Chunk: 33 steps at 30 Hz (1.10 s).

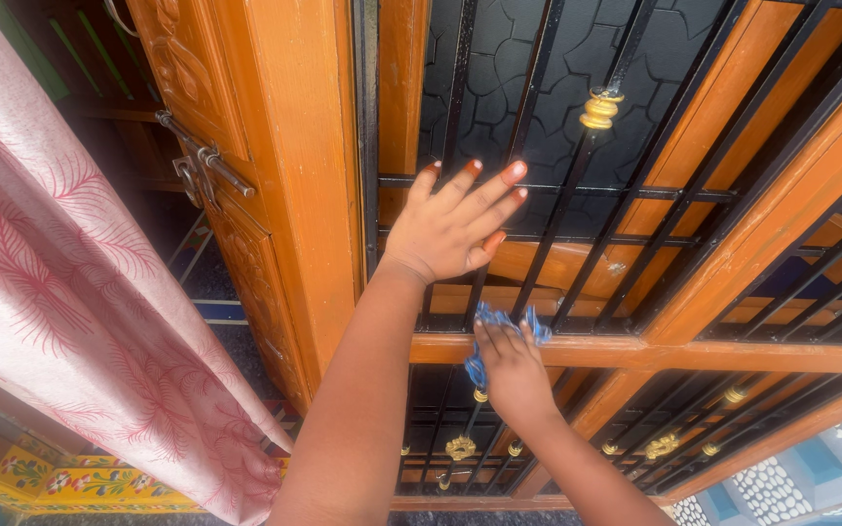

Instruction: The person wipes the wooden frame and black metal bars of a door grill using a blue cloth, handling the grill by hand to reach different sections.

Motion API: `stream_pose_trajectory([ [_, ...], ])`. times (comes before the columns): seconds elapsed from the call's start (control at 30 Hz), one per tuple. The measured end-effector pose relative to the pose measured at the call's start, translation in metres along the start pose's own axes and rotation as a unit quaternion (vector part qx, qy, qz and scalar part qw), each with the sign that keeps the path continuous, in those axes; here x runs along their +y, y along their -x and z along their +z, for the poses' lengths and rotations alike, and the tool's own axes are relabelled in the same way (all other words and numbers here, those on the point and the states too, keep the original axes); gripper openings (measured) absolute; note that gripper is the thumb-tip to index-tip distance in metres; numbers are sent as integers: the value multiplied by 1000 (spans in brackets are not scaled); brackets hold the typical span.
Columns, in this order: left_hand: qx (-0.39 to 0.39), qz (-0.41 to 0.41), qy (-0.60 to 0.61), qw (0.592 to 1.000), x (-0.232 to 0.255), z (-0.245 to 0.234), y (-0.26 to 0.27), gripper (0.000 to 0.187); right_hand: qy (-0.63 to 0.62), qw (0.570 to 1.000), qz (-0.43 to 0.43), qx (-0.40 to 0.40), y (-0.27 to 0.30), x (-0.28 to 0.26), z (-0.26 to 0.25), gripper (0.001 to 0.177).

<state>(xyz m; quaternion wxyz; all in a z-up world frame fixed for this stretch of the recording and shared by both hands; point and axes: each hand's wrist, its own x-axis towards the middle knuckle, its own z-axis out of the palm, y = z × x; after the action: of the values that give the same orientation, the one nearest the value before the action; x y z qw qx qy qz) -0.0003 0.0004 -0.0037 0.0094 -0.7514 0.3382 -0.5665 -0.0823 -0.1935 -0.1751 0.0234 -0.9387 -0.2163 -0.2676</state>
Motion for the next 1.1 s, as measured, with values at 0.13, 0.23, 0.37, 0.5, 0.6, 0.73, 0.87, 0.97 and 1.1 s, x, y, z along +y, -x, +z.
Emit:
stream_pose_trajectory([
  [0.13, 0, 0, 8, 1000, 1, -1, 0, 50, -43, 998, 22, -48, 1, 12, -9, 57],
  [0.23, -2, 1, 6, 1000, 0, -1, 0, 48, 14, 996, 18, -85, -17, 4, -12, 58],
  [0.37, 8, -2, 13, 1000, 0, -2, -1, 49, 118, 980, 17, -162, -48, -6, -18, 58],
  [0.5, 10, 1, 10, 1000, 0, 0, 1, 46, 259, 943, 30, -206, -46, -22, -17, 65],
  [0.6, 18, 2, 11, 1000, -1, 1, 2, 45, 356, 926, -24, -126, -22, -27, -18, 59],
  [0.73, 20, 5, 14, 1000, -2, 2, 1, 45, 71, 995, 29, -57, -5, -7, -31, 51],
  [0.87, 32, 5, 33, 999, -3, 2, 0, 46, -539, 802, 260, 1, 8, 32, -23, 38],
  [0.97, 40, 4, 35, 999, -4, 1, -1, 47, -714, 633, 265, 138, 0, 45, 3, 29],
  [1.1, 48, 10, 38, 998, -4, 2, 1, 46, -739, 550, 212, 325, -21, 34, 25, 28],
])
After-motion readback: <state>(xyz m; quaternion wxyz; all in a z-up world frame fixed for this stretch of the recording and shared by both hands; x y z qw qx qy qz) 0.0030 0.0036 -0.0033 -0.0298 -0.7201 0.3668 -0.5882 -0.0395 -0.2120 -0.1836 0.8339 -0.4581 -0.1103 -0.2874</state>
